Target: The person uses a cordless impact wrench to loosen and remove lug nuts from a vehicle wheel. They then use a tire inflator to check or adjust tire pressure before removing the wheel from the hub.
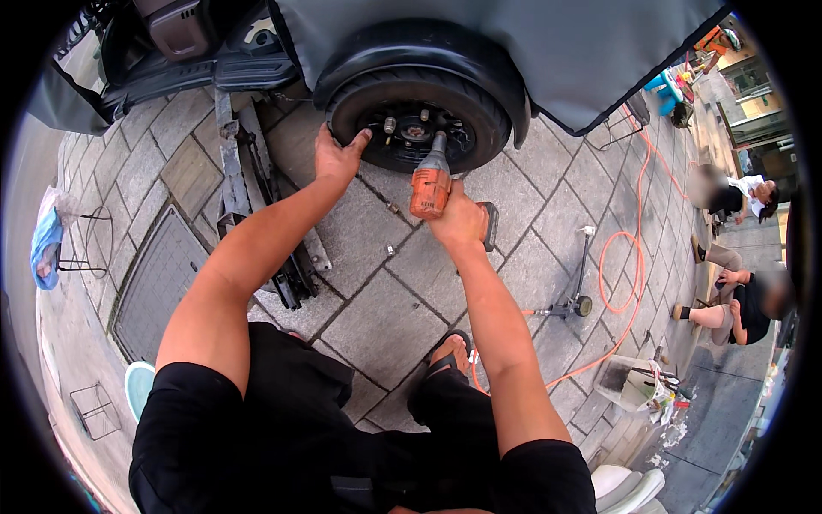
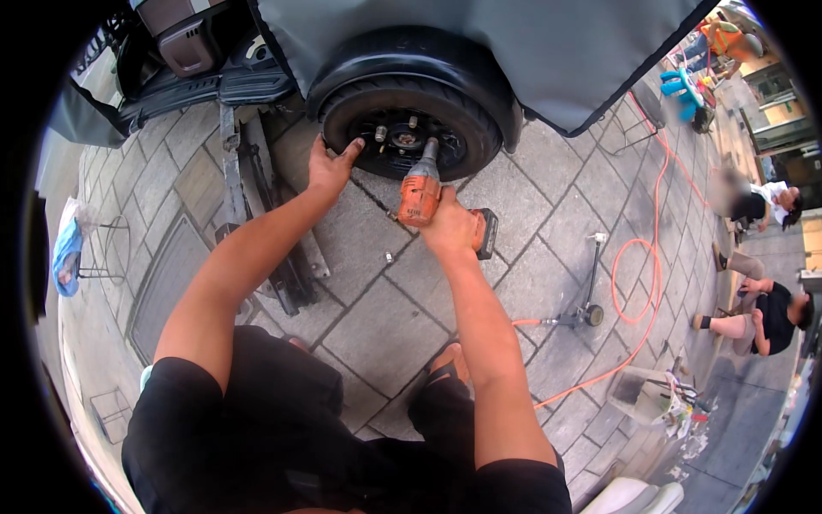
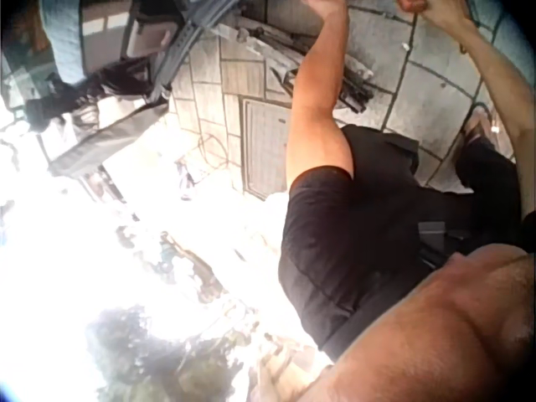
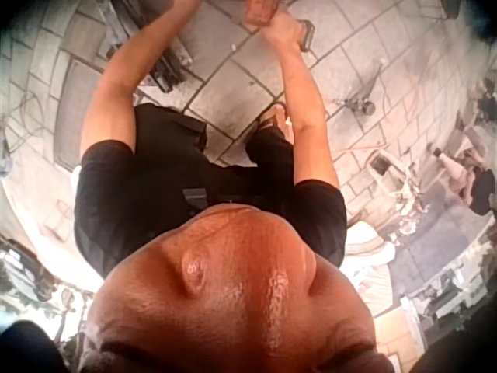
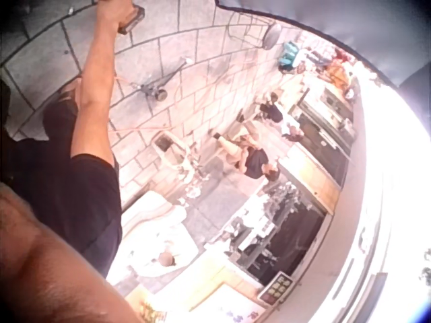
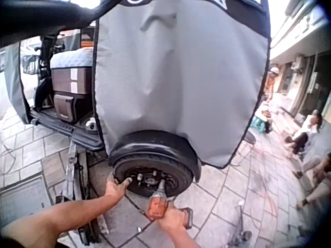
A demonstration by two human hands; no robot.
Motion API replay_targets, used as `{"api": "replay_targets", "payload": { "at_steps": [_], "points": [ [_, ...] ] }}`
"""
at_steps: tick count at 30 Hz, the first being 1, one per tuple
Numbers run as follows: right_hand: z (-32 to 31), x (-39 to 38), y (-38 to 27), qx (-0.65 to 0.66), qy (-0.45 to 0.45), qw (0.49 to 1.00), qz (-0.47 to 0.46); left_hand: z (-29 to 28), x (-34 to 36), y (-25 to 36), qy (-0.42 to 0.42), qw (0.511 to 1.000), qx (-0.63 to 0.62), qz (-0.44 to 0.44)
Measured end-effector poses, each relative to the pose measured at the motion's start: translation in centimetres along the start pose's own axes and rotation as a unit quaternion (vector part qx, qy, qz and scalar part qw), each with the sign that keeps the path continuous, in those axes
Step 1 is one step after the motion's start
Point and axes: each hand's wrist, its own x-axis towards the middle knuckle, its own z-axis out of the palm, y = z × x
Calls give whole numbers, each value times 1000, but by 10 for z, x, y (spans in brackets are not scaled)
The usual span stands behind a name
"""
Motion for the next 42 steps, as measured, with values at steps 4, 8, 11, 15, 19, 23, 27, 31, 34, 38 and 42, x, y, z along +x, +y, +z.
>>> {"api": "replay_targets", "payload": {
  "at_steps": [4, 8, 11, 15, 19, 23, 27, 31, 34, 38, 42],
  "points": [
    [-2, -2, -2, 3, -1, 1000, -3, 4, -2, -1, 17, 999, 20, 27],
    [5, 0, 1, 2, 40, 999, -26, 4, 0, 2, 18, 999, 21, 42],
    [14, 1, 13, 5, 40, 998, -43, 4, -1, 5, 23, 998, 31, 48],
    [19, 0, 17, -15, 53, 997, -52, 1, -4, 11, 19, 998, 38, 39],
    [18, -4, 11, -5, 59, 997, -44, -6, -2, 13, -8, 1000, -10, 8],
    [15, -7, 7, 1, 67, 997, -37, -2, -19, 27, 7, 998, 28, -62],
    [20, -4, 16, -6, 62, 997, -35, 13, -58, 55, -92, 973, -17, -209],
    [16, -16, 10, 14, 59, 997, -46, 26, -62, 63, -236, 917, -105, -304],
    [13, -36, 15, -4, 32, 997, -74, 40, -66, 52, -231, 911, -170, -296],
    [4, -45, 19, -40, -54, 995, -80, 46, -63, 27, -122, 971, -48, -199],
    [10, -45, 16, 24, -27, 997, -70, 33, -52, 19, 5, 989, 11, -148]
  ]
}}
